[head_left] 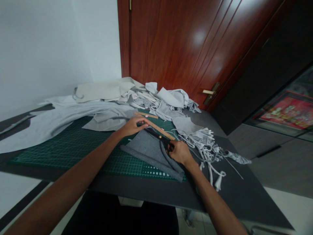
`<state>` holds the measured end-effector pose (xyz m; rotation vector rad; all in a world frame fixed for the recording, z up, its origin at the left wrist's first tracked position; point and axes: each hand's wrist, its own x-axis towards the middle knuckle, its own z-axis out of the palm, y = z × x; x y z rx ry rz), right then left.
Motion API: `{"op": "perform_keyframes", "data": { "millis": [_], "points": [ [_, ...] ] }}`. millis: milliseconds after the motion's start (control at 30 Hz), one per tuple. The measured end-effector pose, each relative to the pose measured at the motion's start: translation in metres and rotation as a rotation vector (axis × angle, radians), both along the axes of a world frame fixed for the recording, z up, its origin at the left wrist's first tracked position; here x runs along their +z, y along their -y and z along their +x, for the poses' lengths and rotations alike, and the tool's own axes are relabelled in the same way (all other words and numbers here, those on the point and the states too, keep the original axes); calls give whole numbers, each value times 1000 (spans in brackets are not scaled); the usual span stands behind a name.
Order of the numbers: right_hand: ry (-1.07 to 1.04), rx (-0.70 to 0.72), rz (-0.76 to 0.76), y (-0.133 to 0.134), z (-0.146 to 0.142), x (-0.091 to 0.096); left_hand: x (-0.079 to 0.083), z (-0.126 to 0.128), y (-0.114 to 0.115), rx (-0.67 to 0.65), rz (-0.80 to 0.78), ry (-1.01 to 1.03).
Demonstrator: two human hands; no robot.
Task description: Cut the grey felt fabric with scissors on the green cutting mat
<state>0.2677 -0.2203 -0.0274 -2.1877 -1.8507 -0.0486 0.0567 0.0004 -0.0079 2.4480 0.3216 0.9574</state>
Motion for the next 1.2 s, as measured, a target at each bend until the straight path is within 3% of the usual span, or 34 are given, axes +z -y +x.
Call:
{"op": "perform_keyframes", "data": {
  "millis": [567,1200],
  "points": [
    [-14,-33,8,-3,-3,-3,0,1,1,-75,31,18],
    [31,5,12,-2,-1,-2,0,3,4,-48,53,26]
  ]
}}
